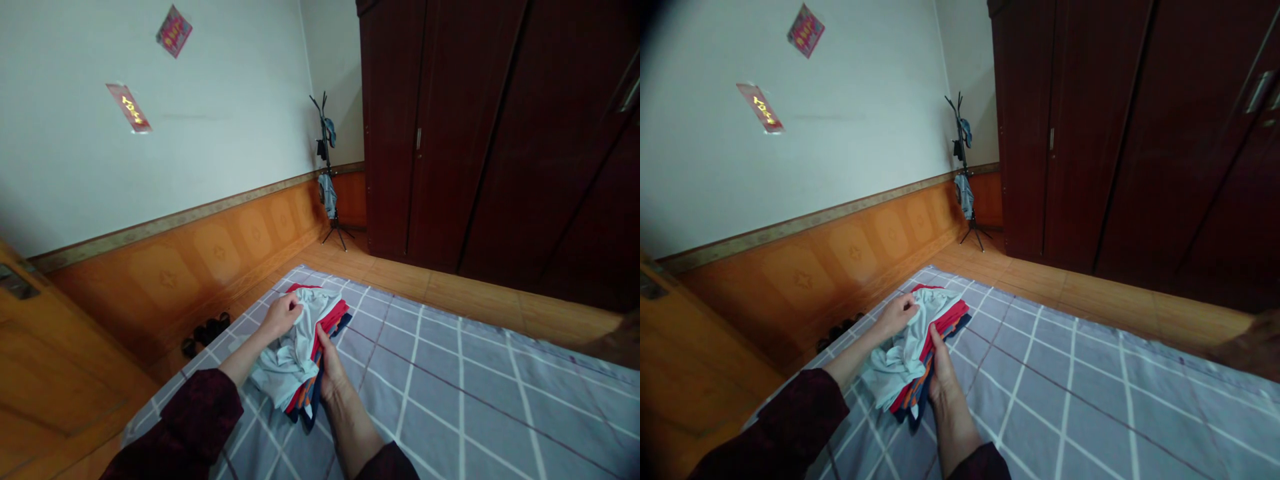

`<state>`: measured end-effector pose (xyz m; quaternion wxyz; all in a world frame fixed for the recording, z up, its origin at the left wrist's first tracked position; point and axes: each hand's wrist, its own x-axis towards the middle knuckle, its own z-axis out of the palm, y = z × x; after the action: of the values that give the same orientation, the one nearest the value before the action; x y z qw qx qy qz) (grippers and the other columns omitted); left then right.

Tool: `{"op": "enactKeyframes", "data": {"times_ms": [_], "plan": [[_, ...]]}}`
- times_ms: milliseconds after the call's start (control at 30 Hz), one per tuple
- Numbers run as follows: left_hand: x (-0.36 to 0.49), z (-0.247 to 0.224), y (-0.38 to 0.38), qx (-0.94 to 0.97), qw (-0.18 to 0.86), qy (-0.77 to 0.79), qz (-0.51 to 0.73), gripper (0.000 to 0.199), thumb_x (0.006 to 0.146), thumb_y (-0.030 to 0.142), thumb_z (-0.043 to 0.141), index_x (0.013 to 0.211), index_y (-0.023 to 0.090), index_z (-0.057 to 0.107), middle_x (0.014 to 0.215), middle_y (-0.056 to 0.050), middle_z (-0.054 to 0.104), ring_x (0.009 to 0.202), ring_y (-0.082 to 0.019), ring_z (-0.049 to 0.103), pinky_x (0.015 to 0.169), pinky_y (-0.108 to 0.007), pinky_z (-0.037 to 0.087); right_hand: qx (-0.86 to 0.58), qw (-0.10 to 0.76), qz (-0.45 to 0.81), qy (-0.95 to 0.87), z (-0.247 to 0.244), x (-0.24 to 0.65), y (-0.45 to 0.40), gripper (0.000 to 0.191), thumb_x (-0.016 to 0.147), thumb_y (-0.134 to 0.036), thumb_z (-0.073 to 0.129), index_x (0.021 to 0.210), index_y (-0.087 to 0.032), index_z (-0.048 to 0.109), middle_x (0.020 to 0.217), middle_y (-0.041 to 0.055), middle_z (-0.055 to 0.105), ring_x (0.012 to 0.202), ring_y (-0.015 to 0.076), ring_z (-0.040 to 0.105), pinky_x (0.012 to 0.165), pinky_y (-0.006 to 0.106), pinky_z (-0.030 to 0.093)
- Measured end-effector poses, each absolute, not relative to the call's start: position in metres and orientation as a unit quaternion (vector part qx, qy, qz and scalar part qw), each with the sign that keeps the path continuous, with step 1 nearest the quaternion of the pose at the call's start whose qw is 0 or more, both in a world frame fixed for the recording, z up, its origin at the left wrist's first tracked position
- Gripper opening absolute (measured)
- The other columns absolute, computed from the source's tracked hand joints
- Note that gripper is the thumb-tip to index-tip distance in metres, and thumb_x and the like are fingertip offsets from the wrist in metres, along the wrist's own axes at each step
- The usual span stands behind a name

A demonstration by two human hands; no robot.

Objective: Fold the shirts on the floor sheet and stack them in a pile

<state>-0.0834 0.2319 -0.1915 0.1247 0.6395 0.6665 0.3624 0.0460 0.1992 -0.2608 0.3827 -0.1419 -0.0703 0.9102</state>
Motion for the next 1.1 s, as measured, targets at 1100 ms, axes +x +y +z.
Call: {"op": "enactKeyframes", "data": {"times_ms": [1100], "plan": [[-0.128,-0.198,0.206,0.68,0.017,0.686,0.258,0.017,0.076,0.03,0.064,0.091,0.022,0.067,0.089,-0.003,0.067,0.086,-0.021,0.061,0.079,-0.028,0.043,-0.178,0.36,0.913,-0.07,-0.254,0.052,0.198,0.054,0.083,-0.046,0.059,0.125,-0.013,0.055,0.099,0.01,0.072,0.094,0.0252,0.068,0.091,0.044,0.048]]}}
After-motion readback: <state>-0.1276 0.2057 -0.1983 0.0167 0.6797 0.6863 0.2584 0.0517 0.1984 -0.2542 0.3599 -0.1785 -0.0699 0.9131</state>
